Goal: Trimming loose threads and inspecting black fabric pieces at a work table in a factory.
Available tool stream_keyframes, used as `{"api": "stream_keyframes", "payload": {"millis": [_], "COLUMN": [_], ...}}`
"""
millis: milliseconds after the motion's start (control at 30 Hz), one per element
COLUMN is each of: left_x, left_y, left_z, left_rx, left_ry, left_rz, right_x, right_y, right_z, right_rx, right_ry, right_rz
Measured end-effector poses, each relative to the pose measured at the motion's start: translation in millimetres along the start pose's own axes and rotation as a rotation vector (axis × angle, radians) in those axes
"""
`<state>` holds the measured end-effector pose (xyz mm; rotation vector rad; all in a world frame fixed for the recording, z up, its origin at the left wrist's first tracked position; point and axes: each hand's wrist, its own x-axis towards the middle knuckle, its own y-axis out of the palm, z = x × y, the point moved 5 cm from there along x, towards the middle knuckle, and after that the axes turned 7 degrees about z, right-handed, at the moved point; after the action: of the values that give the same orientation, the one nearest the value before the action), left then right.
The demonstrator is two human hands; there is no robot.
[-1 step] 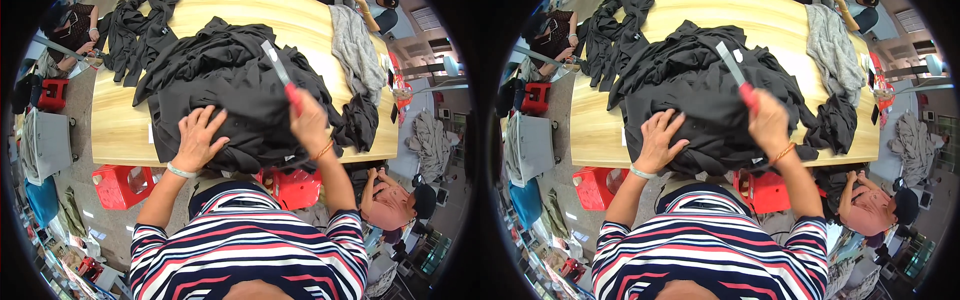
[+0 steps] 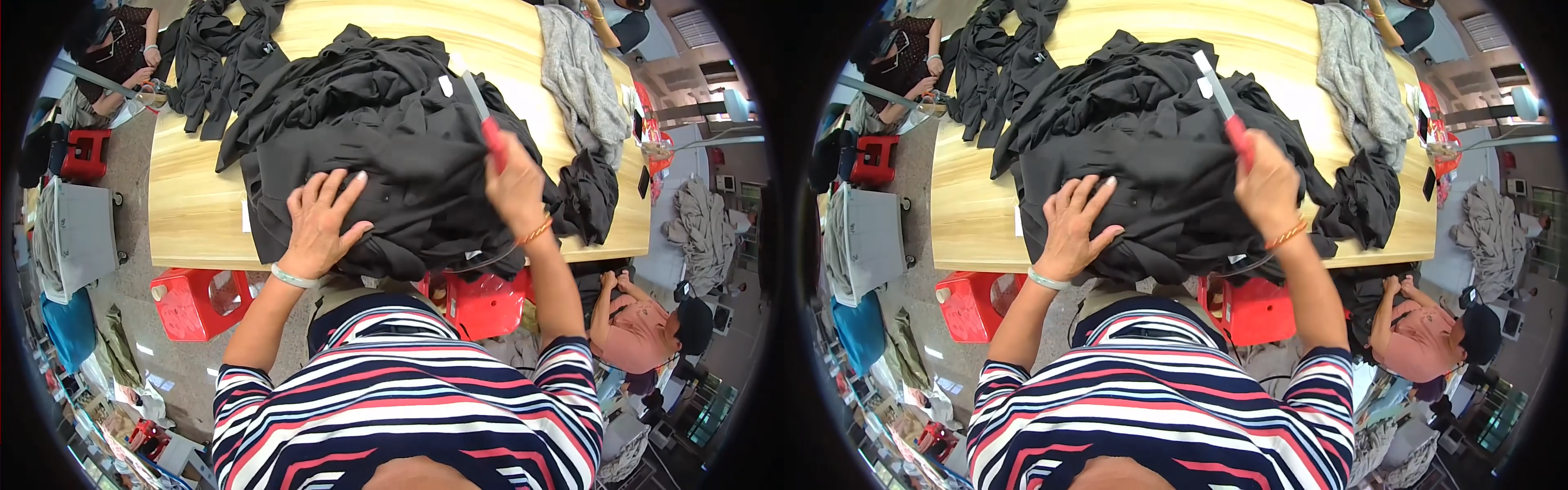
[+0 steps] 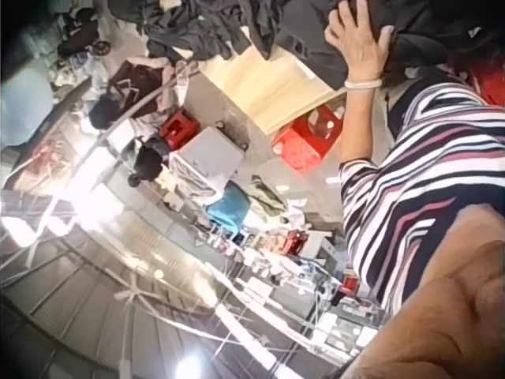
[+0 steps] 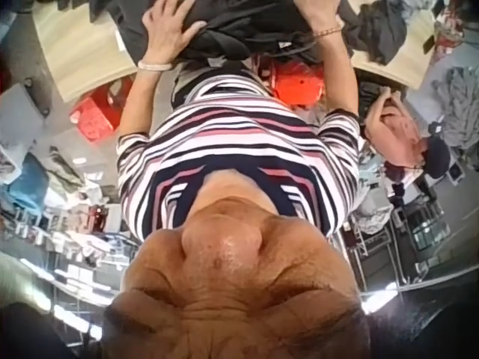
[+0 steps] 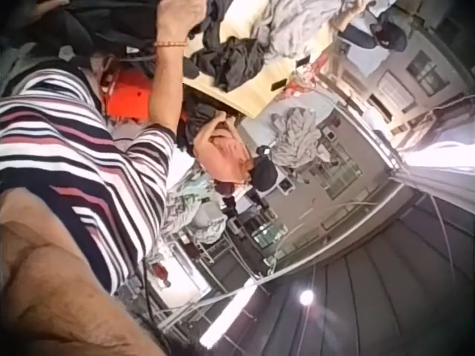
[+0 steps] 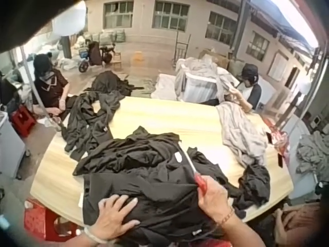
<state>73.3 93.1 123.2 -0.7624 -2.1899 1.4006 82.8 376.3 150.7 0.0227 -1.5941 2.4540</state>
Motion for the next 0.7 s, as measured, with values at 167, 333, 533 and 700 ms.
{"api": "stream_keyframes", "payload": {"millis": [167, 333, 533, 700], "left_x": [-15, -17, -1, -8], "left_y": [0, -12, 28, 29], "left_z": [7, -19, -14, -5], "left_rx": [0.082, -0.046, -0.021, -0.067], "left_ry": [-0.166, 0.068, 0.120, 0.123], "left_rz": [0.062, -0.049, 0.012, 0.017], "right_x": [18, -26, -90, -90], "right_y": [-17, -47, -65, -54], "right_z": [-33, 2, 40, 70], "right_rx": [-0.064, 0.109, -0.097, -0.178], "right_ry": [0.138, -0.024, -0.041, -0.147], "right_rz": [0.089, 0.188, 0.821, 0.844]}}
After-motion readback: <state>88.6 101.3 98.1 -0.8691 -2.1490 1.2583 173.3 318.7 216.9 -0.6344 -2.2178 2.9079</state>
